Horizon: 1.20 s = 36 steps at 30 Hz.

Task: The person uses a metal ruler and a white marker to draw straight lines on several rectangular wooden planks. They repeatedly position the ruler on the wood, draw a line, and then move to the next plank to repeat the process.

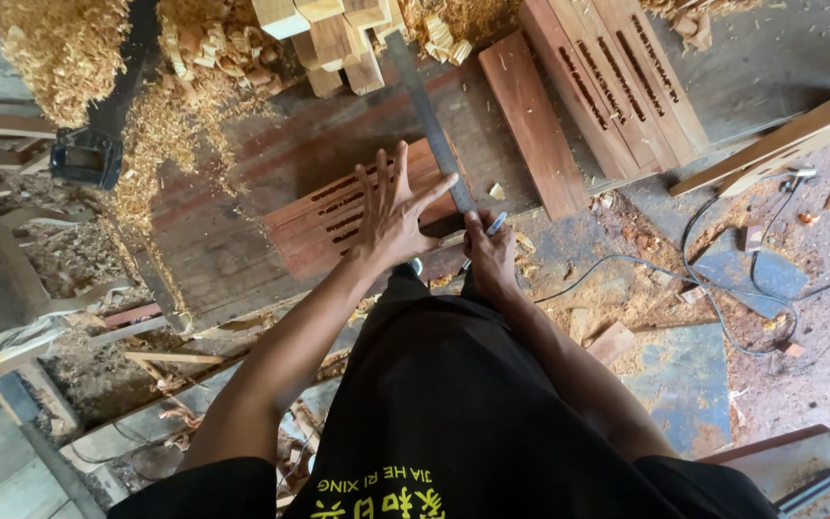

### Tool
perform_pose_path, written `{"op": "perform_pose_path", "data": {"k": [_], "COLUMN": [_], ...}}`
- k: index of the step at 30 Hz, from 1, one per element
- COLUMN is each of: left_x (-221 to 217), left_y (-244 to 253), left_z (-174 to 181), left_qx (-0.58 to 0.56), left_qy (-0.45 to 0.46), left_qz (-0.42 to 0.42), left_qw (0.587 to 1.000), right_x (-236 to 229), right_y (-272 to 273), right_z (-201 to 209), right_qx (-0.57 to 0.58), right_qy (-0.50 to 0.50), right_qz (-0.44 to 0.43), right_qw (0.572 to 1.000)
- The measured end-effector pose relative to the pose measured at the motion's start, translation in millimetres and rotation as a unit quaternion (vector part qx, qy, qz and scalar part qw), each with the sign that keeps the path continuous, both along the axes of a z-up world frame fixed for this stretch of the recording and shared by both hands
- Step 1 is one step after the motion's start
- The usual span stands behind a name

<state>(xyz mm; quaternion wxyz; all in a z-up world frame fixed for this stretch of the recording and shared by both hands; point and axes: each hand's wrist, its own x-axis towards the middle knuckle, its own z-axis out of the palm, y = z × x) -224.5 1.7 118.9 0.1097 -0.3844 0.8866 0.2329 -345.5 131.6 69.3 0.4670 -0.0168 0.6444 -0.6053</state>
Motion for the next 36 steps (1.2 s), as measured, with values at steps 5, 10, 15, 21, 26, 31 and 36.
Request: {"op": "perform_pose_path", "data": {"k": [5,10,15,21,26,31,36], "left_x": [-1,0,0,2,0,2,2], "left_y": [-1,-2,-1,-1,-1,-1,-1], "left_z": [0,-3,-3,-13,-8,-20,-20], "left_qx": [-0.004,-0.005,-0.004,-0.008,-0.01,-0.004,-0.012], "left_qy": [0.003,0.011,0.014,0.015,0.012,0.021,0.019], "left_qz": [0.001,-0.003,-0.002,-0.005,-0.005,-0.007,-0.011], "left_qw": [1.0,1.0,1.0,1.0,1.0,1.0,1.0], "right_x": [0,-1,-1,1,0,0,0], "right_y": [-1,-2,-1,-1,-1,-1,1], "right_z": [-3,-4,-3,-5,-8,-3,-12], "right_qx": [-0.006,-0.008,-0.009,-0.017,-0.017,-0.013,-0.016], "right_qy": [0.015,0.022,0.03,0.021,0.033,0.044,0.045], "right_qz": [0.01,0.019,0.021,0.01,0.016,0.021,0.013], "right_qw": [1.0,1.0,0.999,1.0,0.999,0.999,0.999]}}
